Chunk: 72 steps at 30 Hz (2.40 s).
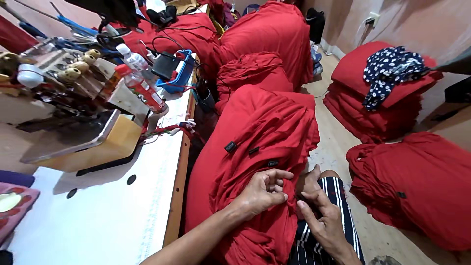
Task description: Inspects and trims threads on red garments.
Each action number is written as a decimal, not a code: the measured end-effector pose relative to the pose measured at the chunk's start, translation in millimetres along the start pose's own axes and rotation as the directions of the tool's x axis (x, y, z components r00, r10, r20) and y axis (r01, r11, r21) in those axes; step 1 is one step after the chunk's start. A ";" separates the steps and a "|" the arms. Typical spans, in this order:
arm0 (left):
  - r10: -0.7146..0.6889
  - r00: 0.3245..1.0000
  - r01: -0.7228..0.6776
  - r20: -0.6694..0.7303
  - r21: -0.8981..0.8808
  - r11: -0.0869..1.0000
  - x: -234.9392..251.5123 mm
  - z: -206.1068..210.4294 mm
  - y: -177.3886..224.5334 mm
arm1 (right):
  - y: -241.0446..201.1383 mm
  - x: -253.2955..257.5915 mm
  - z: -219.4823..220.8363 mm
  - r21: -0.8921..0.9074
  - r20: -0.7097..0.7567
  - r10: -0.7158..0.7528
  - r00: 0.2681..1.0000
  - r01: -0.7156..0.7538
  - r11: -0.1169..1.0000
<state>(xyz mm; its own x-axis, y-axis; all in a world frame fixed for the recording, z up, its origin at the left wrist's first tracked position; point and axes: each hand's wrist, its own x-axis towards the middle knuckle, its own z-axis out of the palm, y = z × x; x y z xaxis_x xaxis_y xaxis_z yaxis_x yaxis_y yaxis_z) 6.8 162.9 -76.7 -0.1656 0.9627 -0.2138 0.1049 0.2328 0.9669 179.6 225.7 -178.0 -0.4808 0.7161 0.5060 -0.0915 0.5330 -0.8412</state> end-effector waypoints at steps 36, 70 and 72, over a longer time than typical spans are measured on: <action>0.089 0.995 -0.094 0.046 0.121 0.988 2.3 -0.3 -10.4 | -6.1 11.6 7.4 0.055 0.001 0.107 0.994 -0.107 0.993; 0.099 0.993 -0.107 0.065 0.141 0.984 1.8 -0.8 -9.0 | -4.7 12.3 3.4 0.130 -0.047 0.174 0.984 -0.167 0.977; 0.101 0.993 -0.109 0.068 0.138 0.984 1.7 -0.8 -9.0 | -5.4 15.2 1.0 0.211 -0.098 0.250 0.963 -0.226 0.951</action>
<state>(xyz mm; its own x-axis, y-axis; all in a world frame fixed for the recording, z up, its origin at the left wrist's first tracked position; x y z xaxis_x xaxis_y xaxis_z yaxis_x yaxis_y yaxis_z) 4.8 162.3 -85.7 -0.0871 0.9884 -0.1245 0.2566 0.1430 0.9559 172.0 233.2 -166.0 -0.4001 0.8674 0.2957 -0.1624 0.2504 -0.9544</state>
